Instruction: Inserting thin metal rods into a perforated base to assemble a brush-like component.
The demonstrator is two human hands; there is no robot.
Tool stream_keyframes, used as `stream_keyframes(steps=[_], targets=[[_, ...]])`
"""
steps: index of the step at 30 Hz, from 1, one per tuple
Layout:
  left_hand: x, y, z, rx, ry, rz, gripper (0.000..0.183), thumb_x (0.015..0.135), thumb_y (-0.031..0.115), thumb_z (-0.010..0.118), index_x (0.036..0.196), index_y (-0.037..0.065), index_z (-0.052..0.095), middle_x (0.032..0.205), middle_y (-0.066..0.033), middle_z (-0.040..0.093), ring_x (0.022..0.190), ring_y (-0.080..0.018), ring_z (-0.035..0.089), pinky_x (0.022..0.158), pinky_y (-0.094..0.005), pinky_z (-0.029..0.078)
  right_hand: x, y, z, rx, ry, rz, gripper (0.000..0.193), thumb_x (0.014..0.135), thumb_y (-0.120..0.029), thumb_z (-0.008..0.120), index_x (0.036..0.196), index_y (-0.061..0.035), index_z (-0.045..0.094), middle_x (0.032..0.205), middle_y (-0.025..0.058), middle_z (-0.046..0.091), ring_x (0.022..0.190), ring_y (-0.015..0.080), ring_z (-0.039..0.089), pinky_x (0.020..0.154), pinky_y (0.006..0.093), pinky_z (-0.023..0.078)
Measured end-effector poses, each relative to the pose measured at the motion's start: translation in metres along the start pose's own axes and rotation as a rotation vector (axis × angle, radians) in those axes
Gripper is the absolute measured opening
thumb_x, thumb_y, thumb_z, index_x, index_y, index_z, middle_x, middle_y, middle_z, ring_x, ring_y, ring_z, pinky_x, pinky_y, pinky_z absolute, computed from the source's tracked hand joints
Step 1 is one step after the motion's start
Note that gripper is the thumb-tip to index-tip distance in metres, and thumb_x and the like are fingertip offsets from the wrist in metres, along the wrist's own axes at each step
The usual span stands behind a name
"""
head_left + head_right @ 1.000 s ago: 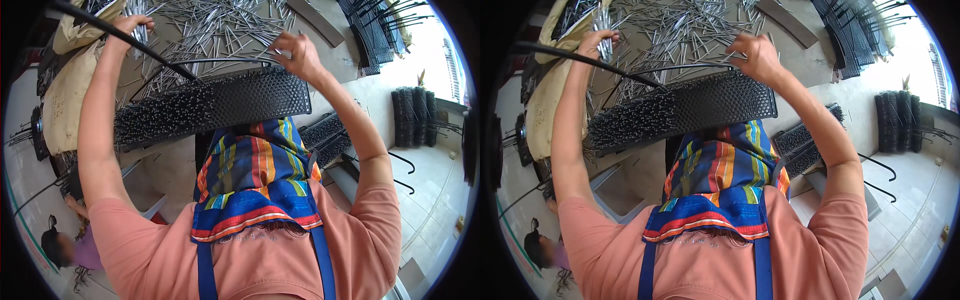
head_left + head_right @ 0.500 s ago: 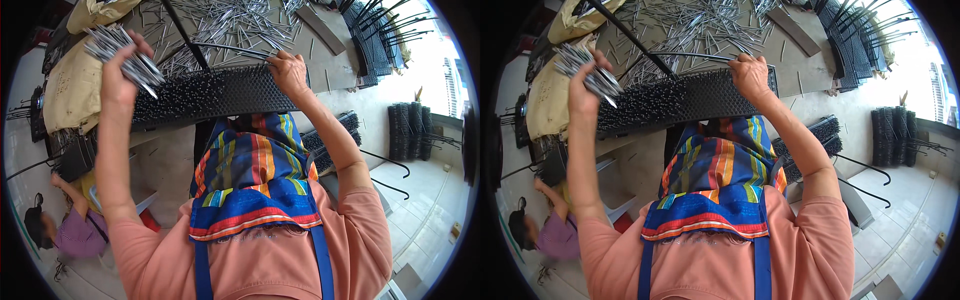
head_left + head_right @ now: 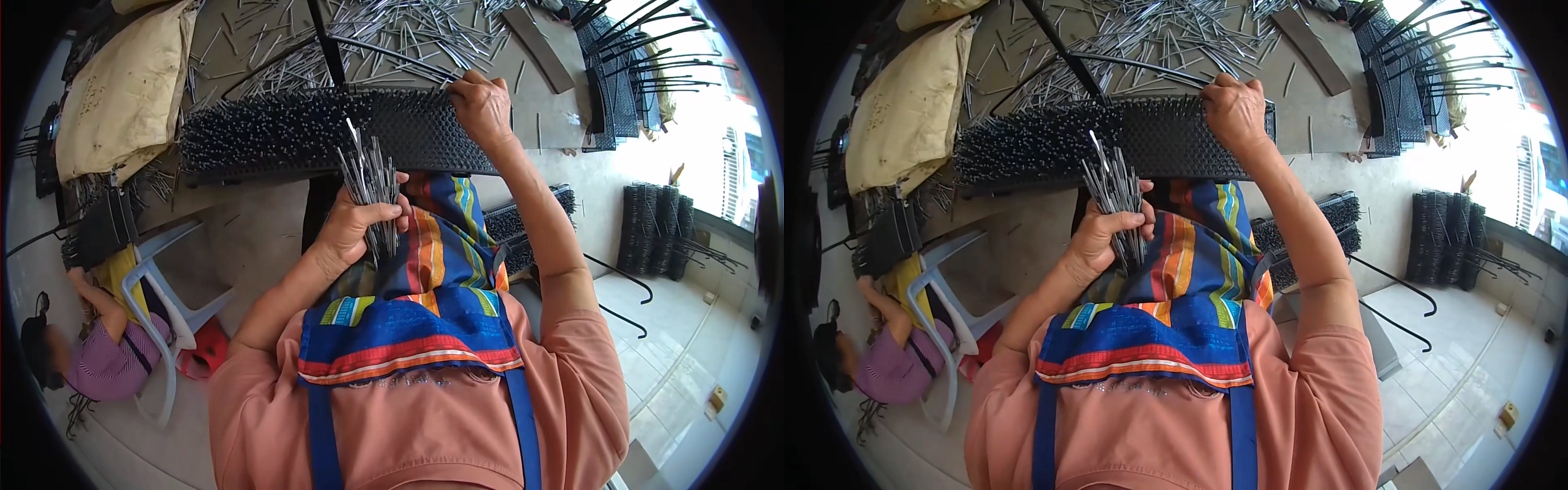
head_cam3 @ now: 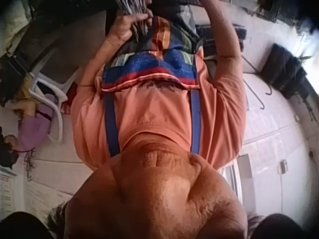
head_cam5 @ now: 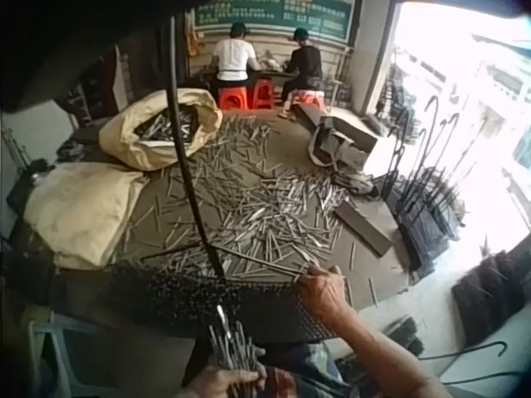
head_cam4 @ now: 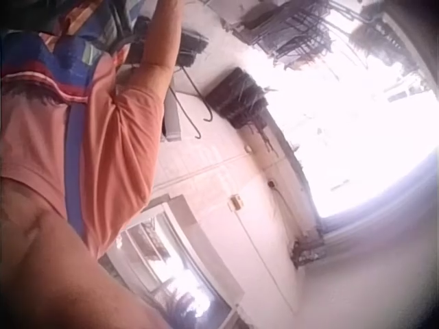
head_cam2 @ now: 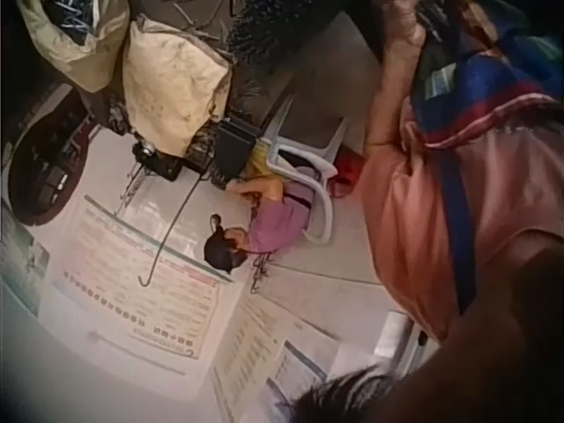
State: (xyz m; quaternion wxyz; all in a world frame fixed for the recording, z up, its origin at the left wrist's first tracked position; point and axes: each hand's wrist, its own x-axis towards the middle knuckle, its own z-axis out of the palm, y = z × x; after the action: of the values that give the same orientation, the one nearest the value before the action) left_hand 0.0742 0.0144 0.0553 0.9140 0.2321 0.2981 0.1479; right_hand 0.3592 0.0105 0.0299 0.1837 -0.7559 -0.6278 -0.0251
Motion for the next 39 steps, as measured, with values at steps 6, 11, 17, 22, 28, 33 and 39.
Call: stream_keyframes(steps=[6, 11, 17, 22, 28, 33, 39], targets=[[0.005, -0.002, 0.002, 0.036, -0.076, -0.051, 0.041, 0.075, -0.004, 0.066, 0.116, -0.002, 0.06, 0.086, -0.0108, 0.069, 0.075, -0.0192, 0.068, 0.071, -0.033, 0.057, 0.001, 0.002, 0.0, 0.016, -0.029, -0.028, 0.013, 0.075, -0.017, 0.068, 0.085, -0.0126, 0.072, 0.078, 0.0045, 0.061, 0.075, 0.0244, 0.061, 0.077, 0.0364, 0.04], [0.008, 0.002, -0.002, 0.06, -0.065, -0.08, 0.039, 0.075, -0.004, 0.066, 0.114, -0.003, 0.06, 0.085, -0.012, 0.069, 0.072, -0.0197, 0.068, 0.068, -0.0323, 0.056, 0.0, 0.004, -0.001, 0.095, 0.16, -0.066, 0.008, 0.075, -0.016, 0.069, 0.082, -0.0118, 0.071, 0.078, 0.0031, 0.061, 0.073, 0.0243, 0.059, 0.076, 0.0352, 0.039], [0.024, 0.007, 0.01, 0.09, 0.021, 0.137, 0.026, 0.077, -0.004, 0.065, 0.103, 0.0, 0.06, 0.086, -0.0125, 0.068, 0.072, -0.0205, 0.068, 0.067, -0.0321, 0.056, -0.002, 0.005, -0.014, 0.153, 0.272, -0.008, 0.009, 0.075, -0.017, 0.071, 0.081, -0.0105, 0.069, 0.077, 0.0017, 0.06, 0.072, 0.0227, 0.058, 0.074, 0.0336, 0.039], [0.034, 0.0, 0.012, 0.099, 0.037, 0.091, 0.033, 0.076, -0.006, 0.064, 0.109, -0.001, 0.06, 0.088, -0.0124, 0.068, 0.075, -0.0212, 0.068, 0.071, -0.0345, 0.058, -0.026, 0.005, -0.005, 0.089, 0.254, -0.035, 0.015, 0.074, -0.016, 0.073, 0.088, -0.0116, 0.071, 0.081, 0.0025, 0.062, 0.073, 0.0223, 0.059, 0.072, 0.0328, 0.04], [0.04, -0.016, 0.018, 0.055, -0.138, -0.169, 0.041, 0.074, -0.008, 0.064, 0.114, -0.002, 0.059, 0.086, -0.0123, 0.069, 0.075, -0.0222, 0.069, 0.067, -0.0339, 0.059, -0.016, -0.026, -0.035, 0.927, 0.016, 0.251, 0.039, 0.094, -0.03, 0.057, 0.121, -0.0038, 0.065, 0.106, 0.0104, 0.067, 0.104, 0.02, 0.064, 0.096, 0.0351, 0.044], [0.039, -0.014, 0.028, 0.1, -0.256, -0.249, 0.042, 0.072, -0.008, 0.066, 0.112, -0.002, 0.059, 0.086, -0.0125, 0.069, 0.077, -0.0234, 0.069, 0.071, -0.0354, 0.059, -0.022, -0.052, -0.025, 1.334, -0.395, 0.083, 0.06, 0.097, -0.047, 0.043, 0.122, 0.004, 0.062, 0.113, 0.0177, 0.068, 0.106, 0.0259, 0.064, 0.1, 0.0373, 0.045], [0.02, -0.033, 0.007, 0.261, -0.294, -0.275, 0.039, 0.068, -0.004, 0.072, 0.106, -0.002, 0.063, 0.087, -0.0129, 0.07, 0.078, -0.0214, 0.068, 0.073, -0.0327, 0.057, -0.076, -0.076, -0.021, 1.805, -0.518, 0.334, 0.063, 0.097, -0.051, 0.04, 0.12, 0.0042, 0.063, 0.104, 0.0183, 0.069, 0.105, 0.0266, 0.063, 0.101, 0.0385, 0.044]])
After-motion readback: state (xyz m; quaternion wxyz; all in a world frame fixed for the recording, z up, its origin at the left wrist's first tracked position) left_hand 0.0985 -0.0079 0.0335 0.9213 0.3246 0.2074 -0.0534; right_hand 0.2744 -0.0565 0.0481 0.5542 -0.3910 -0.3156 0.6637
